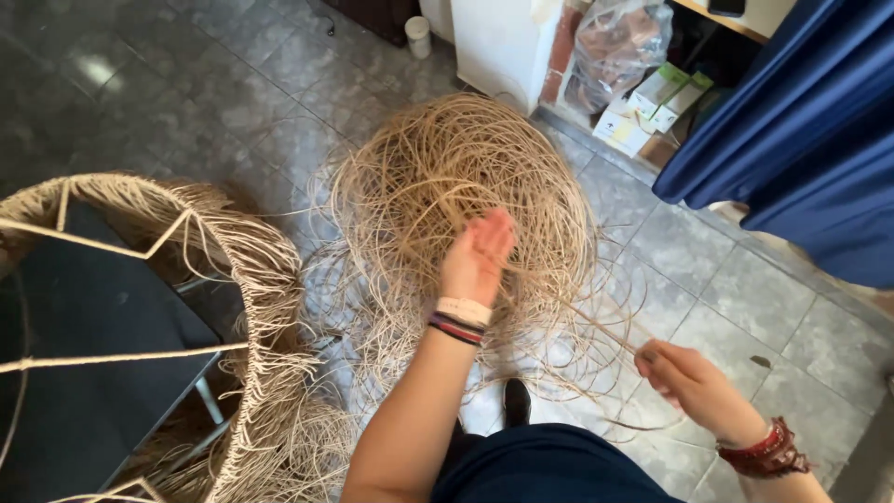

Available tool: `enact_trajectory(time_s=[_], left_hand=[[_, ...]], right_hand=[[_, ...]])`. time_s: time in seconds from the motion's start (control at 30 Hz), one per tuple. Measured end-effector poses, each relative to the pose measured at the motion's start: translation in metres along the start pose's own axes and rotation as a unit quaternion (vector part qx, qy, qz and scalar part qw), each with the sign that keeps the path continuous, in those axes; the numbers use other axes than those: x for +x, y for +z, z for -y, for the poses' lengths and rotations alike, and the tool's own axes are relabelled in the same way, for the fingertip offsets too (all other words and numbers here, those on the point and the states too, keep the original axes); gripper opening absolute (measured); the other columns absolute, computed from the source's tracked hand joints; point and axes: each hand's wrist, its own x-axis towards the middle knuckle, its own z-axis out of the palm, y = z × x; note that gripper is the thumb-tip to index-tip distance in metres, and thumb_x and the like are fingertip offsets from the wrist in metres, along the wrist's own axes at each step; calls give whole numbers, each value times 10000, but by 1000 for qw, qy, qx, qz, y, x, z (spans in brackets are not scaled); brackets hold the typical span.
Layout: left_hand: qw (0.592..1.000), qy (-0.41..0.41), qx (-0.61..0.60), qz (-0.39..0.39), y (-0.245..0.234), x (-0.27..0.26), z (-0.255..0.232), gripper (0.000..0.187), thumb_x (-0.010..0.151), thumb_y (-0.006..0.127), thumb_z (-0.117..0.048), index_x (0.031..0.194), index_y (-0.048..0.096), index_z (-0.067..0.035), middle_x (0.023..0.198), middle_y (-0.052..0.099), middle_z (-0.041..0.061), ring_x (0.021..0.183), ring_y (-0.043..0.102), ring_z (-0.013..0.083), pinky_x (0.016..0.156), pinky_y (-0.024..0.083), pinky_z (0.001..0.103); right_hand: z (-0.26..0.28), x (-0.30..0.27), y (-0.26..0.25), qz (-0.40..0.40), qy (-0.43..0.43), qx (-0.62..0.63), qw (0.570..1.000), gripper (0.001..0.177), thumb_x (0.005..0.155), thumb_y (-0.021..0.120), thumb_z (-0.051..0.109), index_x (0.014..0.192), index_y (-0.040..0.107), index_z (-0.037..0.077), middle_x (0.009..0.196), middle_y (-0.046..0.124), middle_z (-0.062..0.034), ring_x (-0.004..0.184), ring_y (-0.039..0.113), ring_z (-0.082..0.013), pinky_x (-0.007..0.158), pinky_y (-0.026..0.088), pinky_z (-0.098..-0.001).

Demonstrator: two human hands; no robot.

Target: Weaving natural fibers onto a large circular frame to create a piece of furniture or decor.

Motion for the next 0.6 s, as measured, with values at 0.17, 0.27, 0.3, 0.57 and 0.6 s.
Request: enact_trajectory(time_s=[0.17, 0.27, 0.3, 0.57, 0.6], left_hand=[[990, -75, 112, 34, -36, -20, 112, 86, 929, 668, -143, 1013, 664, -126, 1099, 721, 93, 1056, 697, 253, 923, 563, 388], [988, -132, 73, 14, -62, -24, 135, 51, 1002, 667, -199, 972, 640, -168, 1080, 755, 99, 993, 736, 233, 795, 604, 348], [990, -134, 38, 24, -63, -18, 130, 88, 1018, 635, -177, 933, 640, -152, 1109, 762, 126, 1003, 742, 239, 806, 594, 350], [998, -69, 9, -3, -79, 23, 55, 151, 1040, 541, -217, 1027, 674, -147, 1225, 733, 125, 1172, 684, 269, 1019, 525, 401], [996, -78, 47, 12, -71, 13, 60, 91, 992, 641, -204, 1048, 698, -160, 1216, 736, 112, 1159, 684, 266, 1004, 524, 382]], right_hand=[[61, 43, 48, -25, -29, -1, 999, 328, 1039, 432, 247, 1053, 720, 90, 647, 685, -109, 613, 642, -210, 659, 523, -336], [24, 84, 71, -58, -67, 7, 996, 370, 1032, 472, 233, 855, 703, 4, 585, 634, -158, 603, 588, -256, 568, 496, -401], [5, 102, 73, -86, -95, -14, 992, 328, 1022, 487, 201, 900, 681, -32, 637, 647, -212, 670, 588, -274, 591, 505, -437], [-7, 8, 63, -56, 14, 54, 997, 303, 1015, 498, 169, 1054, 735, -16, 719, 625, -104, 689, 620, -205, 709, 583, -385], [0, 10, 69, -66, 71, 174, 980, 343, 1058, 486, 165, 1151, 701, -84, 848, 631, -136, 767, 609, -191, 798, 598, -402]])
